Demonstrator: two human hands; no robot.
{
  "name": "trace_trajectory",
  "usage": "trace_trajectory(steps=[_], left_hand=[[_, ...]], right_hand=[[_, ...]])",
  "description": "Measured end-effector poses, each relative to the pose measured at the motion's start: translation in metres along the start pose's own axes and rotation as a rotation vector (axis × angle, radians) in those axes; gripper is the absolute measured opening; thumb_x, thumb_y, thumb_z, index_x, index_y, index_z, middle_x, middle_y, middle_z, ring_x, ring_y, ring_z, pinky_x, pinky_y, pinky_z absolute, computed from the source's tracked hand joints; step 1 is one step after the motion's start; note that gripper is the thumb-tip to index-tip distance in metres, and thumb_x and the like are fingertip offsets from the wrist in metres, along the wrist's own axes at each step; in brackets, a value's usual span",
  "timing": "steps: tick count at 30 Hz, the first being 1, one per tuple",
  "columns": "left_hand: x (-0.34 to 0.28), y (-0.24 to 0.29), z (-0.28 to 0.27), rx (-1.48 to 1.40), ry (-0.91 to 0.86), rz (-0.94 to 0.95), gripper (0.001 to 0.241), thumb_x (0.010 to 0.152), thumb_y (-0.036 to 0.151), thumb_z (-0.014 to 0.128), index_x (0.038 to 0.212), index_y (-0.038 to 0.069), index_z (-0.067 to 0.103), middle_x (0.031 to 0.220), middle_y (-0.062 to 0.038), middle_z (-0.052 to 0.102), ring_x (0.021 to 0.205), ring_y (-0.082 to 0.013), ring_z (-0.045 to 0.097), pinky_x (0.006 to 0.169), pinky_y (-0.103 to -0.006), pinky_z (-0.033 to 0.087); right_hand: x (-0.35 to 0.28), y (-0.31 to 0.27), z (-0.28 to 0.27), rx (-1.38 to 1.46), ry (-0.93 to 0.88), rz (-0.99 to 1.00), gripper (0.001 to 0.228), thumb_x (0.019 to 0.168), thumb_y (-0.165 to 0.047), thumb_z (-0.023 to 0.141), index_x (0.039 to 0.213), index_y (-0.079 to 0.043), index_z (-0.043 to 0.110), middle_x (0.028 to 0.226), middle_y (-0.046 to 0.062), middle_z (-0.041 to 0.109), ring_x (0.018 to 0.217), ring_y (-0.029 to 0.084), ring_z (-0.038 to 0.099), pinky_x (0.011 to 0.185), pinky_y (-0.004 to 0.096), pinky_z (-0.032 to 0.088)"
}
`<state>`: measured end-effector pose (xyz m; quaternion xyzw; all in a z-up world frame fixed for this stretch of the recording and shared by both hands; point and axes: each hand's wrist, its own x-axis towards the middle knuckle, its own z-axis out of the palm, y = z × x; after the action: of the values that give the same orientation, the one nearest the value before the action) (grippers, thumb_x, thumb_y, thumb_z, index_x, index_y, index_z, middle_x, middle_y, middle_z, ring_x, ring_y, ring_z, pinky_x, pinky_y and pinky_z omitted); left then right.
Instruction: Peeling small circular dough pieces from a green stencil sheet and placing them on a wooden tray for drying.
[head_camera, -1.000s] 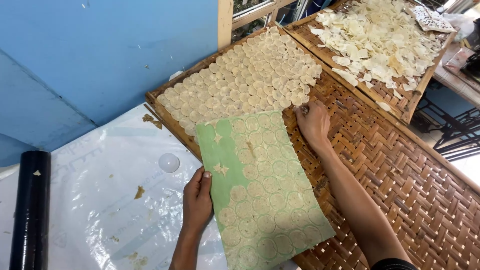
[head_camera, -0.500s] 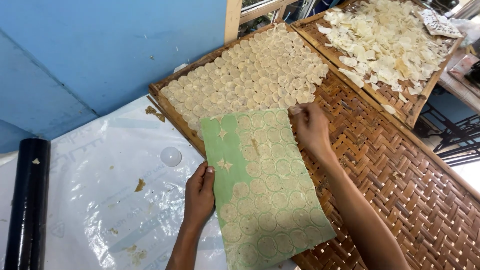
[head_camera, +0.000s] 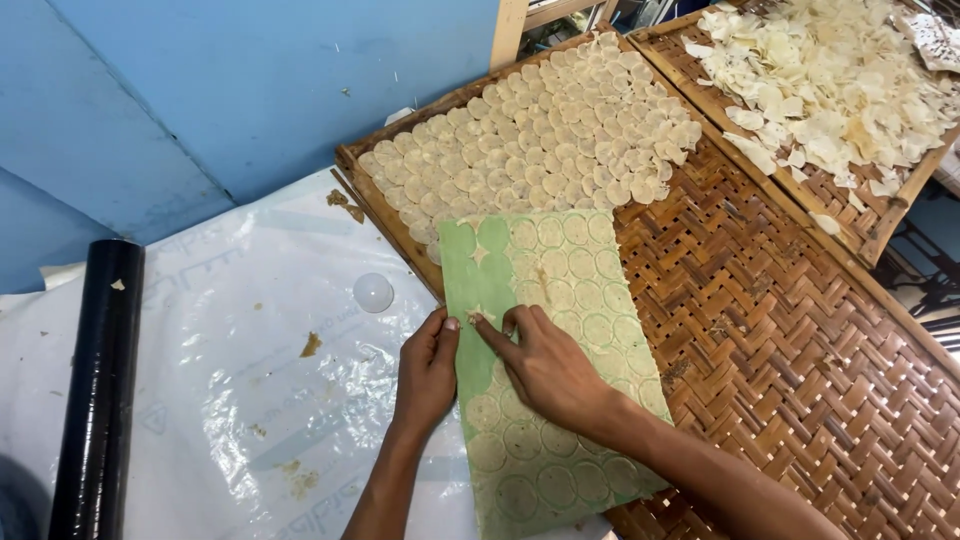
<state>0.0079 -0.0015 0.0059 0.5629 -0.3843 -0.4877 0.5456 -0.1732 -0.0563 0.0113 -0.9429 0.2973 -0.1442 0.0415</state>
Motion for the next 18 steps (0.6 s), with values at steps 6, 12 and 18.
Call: trace_trajectory(steps=[6,12,18], left_hand=[[-0.001,-0.004,0.000,-0.009,-0.001,-0.006,0.033,0.106,0.019,0.046,0.120,0.005,0.073,0.067,-0.010,0.068,0.064,-0.0176,0.060,0.068,-0.0321,0.051],[0.000,-0.008,-0.001,-0.015,-0.001,-0.033,0.033,0.107,0.018,0.045,0.123,0.006,0.072,0.073,-0.012,0.071,0.067,-0.0182,0.062,0.068,-0.0319,0.053],[0.000,-0.011,0.004,-0.044,-0.013,-0.031,0.031,0.103,0.021,0.057,0.125,0.004,0.069,0.080,-0.013,0.076,0.067,-0.0186,0.067,0.068,-0.0348,0.056]], right_hand=[[0.006,-0.007,-0.011,-0.010,0.020,0.019,0.029,0.097,-0.008,0.050,0.121,-0.009,0.067,0.099,0.009,0.050,0.085,0.027,0.055,0.063,0.035,0.052],[0.011,-0.011,-0.033,0.296,-0.011,0.243,0.025,0.091,-0.009,0.054,0.110,-0.006,0.070,0.097,0.012,0.055,0.087,0.035,0.062,0.065,0.045,0.056],[0.003,0.002,-0.022,0.296,-0.001,0.374,0.023,0.090,-0.008,0.054,0.104,-0.006,0.072,0.091,0.010,0.058,0.084,0.035,0.066,0.067,0.045,0.056]])
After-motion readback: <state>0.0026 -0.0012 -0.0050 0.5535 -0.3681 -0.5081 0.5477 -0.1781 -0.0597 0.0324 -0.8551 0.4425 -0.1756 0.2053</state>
